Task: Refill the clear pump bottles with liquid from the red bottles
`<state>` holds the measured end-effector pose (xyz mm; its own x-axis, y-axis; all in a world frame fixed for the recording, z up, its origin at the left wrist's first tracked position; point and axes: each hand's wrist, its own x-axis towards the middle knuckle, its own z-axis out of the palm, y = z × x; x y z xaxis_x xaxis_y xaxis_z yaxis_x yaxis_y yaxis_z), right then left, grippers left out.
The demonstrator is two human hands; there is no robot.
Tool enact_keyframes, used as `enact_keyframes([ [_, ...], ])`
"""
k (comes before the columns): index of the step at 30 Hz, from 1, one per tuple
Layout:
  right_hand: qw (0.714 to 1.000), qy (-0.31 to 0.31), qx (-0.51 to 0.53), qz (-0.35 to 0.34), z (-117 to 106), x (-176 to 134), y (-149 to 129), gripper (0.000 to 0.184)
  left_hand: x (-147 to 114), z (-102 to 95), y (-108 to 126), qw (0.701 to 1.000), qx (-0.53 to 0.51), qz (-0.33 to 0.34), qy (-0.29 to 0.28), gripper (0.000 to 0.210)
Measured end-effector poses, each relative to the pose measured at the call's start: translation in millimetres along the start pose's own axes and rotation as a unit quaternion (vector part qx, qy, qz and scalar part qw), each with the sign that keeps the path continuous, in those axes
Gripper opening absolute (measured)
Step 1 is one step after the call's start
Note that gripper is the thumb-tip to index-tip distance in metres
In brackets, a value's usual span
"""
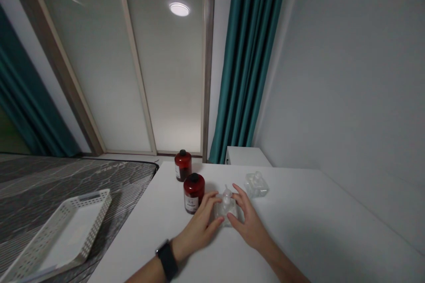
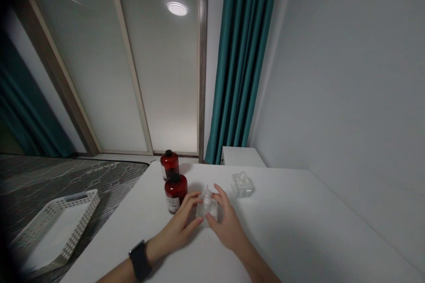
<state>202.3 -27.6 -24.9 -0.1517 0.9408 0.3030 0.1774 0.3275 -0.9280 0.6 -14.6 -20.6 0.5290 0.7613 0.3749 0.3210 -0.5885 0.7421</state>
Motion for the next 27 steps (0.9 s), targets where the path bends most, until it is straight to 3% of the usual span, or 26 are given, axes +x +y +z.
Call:
enact_keyframes([
  [10,0.996,-0.007,-0.086,-0.023,-6.8,3.0,-11.5,0.063,0.8,-9.1,4.9,1.0,-0.003,0.0,-0.02,0.033],
  [20,0.976,-0.173,-0.132,0.024,-41.8,42.1,-52.3,0.05,2.2,-10.6,6.7,1.0,-0.006,-0.005,-0.018,0.033],
  [24,0.981,-0.164,-0.098,0.033,-33.4,42.2,-49.3,0.049,2.0,-10.3,4.3,1.0,-0.009,-0.003,-0.015,0.035],
  [27,0.993,-0.104,-0.057,0.02,-16.2,32.0,-34.5,0.056,1.9,-10.0,1.7,1.0,-0.012,0.004,-0.016,0.034],
])
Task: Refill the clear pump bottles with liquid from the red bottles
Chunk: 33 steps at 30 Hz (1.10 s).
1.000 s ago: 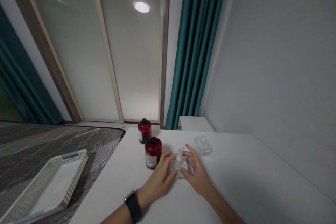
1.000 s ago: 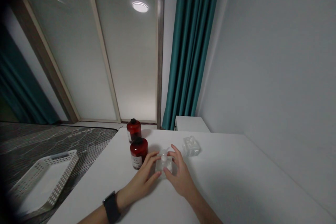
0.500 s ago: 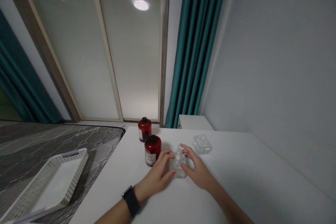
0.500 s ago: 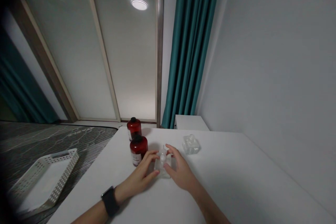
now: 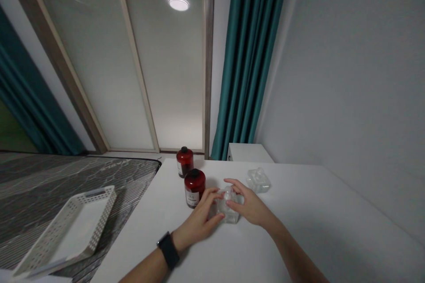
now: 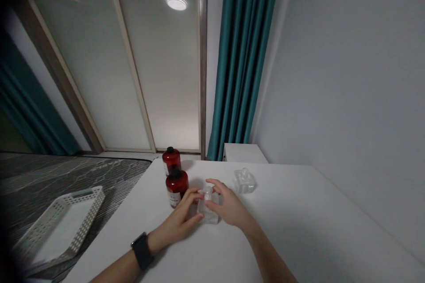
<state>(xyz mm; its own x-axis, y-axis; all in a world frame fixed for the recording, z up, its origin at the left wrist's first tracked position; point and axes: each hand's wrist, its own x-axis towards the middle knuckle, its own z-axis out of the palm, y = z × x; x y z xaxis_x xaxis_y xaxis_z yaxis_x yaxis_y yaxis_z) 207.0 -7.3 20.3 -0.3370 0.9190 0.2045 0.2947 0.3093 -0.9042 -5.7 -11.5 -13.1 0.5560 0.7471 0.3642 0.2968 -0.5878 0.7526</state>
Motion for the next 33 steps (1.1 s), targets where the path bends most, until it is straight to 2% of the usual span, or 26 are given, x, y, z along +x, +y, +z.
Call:
enact_keyframes([
  [2,0.997,0.081,-0.001,-0.004,15.5,-4.1,10.0,0.073,-0.2,0.3,-1.8,1.0,0.0,0.001,0.003,0.033],
  [4,0.989,0.144,-0.016,-0.007,28.8,-6.4,18.4,0.079,-0.5,0.8,-3.4,1.0,0.001,0.002,0.006,0.033],
  [7,0.986,0.169,-0.013,-0.013,39.1,-6.5,25.1,0.077,-0.8,1.5,-4.9,1.0,0.003,0.008,0.011,0.032],
  [16,0.995,0.09,0.03,-0.034,26.7,-8.0,18.0,0.074,0.8,-1.1,-0.7,1.0,0.006,0.0,0.011,0.031],
  [23,0.989,0.143,0.007,-0.025,27.7,-8.2,23.0,0.072,0.7,-1.2,-2.8,1.0,0.012,-0.006,0.011,0.033],
  [30,0.995,0.071,0.075,-0.002,19.4,-10.6,22.2,0.075,1.2,-2.0,-2.1,1.0,0.005,0.002,0.007,0.034],
  [33,0.992,0.075,0.105,-0.011,16.7,-8.3,24.7,0.073,1.0,-2.0,-1.5,1.0,0.0,0.005,0.007,0.032],
])
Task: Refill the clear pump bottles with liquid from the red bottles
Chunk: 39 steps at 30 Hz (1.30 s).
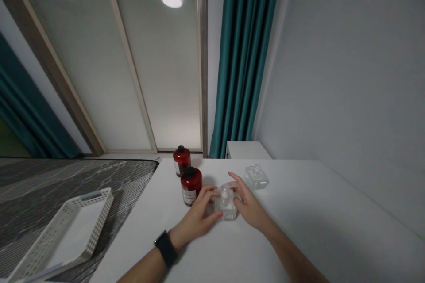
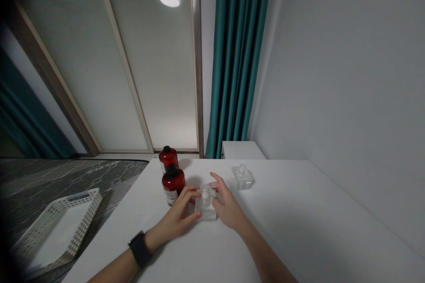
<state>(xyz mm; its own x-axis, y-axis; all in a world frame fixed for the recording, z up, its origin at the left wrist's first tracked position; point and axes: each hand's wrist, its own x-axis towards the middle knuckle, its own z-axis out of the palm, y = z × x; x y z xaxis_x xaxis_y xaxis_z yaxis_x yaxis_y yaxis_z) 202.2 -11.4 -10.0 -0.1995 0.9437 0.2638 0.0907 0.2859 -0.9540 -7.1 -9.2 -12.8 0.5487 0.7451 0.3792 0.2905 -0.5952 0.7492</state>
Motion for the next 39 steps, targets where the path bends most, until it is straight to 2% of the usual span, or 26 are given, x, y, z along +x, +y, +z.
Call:
enact_keyframes([
  [4,0.999,0.029,-0.02,-0.042,1.4,0.3,0.7,0.068,0.3,0.2,1.3,1.0,-0.002,-0.004,-0.001,0.031],
  [9,0.999,-0.003,-0.02,-0.037,8.0,-3.3,-2.6,0.073,0.7,0.6,-0.2,1.0,0.004,-0.002,0.006,0.034],
  [11,0.999,0.007,-0.026,-0.034,10.5,-3.5,-0.2,0.066,0.5,0.7,-1.2,1.0,0.003,0.0,0.005,0.034],
  [16,0.993,0.087,-0.066,-0.054,14.5,-2.4,8.1,0.035,0.6,0.8,-0.4,1.0,0.002,-0.008,0.001,0.032],
  [20,0.992,0.075,-0.081,-0.061,14.1,-2.5,5.9,0.023,1.2,0.8,1.6,1.0,-0.007,-0.009,0.003,0.032],
  [30,0.998,0.031,-0.018,-0.048,16.1,-1.4,2.5,0.028,-0.2,2.2,-3.8,1.0,-0.005,-0.01,-0.002,0.037],
  [35,0.992,0.075,-0.07,-0.067,17.1,-1.0,5.1,0.024,-0.8,2.7,-4.5,1.0,-0.006,-0.015,-0.005,0.037],
  [39,0.993,0.086,-0.067,-0.045,17.4,-0.3,6.6,0.027,-0.6,2.0,-1.8,1.0,-0.004,-0.019,-0.007,0.035],
])
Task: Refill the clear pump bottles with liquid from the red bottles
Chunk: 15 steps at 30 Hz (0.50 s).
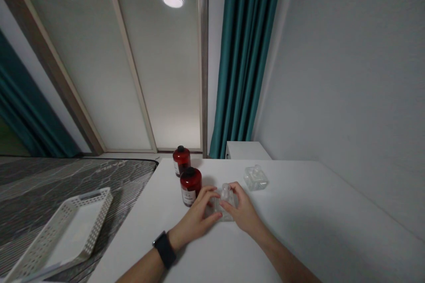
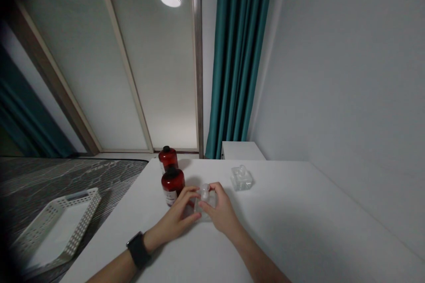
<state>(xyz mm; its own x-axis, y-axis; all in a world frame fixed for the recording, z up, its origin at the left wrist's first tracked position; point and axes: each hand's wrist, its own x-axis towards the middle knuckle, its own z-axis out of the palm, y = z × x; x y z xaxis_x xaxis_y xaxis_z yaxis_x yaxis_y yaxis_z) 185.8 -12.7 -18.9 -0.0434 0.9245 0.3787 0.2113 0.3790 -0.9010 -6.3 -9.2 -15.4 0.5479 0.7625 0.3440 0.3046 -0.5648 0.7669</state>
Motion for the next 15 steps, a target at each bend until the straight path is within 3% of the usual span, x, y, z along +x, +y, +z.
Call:
enact_keyframes([
  [3,1.0,0.008,-0.008,0.006,0.3,-0.2,-4.1,0.026,-0.1,-0.2,1.2,1.0,-0.004,0.003,-0.002,0.035],
  [9,0.999,-0.045,-0.023,-0.017,1.3,-2.5,-14.6,0.021,1.8,-1.1,0.9,1.0,-0.005,0.016,-0.005,0.035],
  [15,0.996,-0.002,-0.064,-0.068,1.3,-0.9,-9.3,0.019,-0.4,-0.4,-0.2,1.0,0.005,0.004,-0.004,0.033],
])
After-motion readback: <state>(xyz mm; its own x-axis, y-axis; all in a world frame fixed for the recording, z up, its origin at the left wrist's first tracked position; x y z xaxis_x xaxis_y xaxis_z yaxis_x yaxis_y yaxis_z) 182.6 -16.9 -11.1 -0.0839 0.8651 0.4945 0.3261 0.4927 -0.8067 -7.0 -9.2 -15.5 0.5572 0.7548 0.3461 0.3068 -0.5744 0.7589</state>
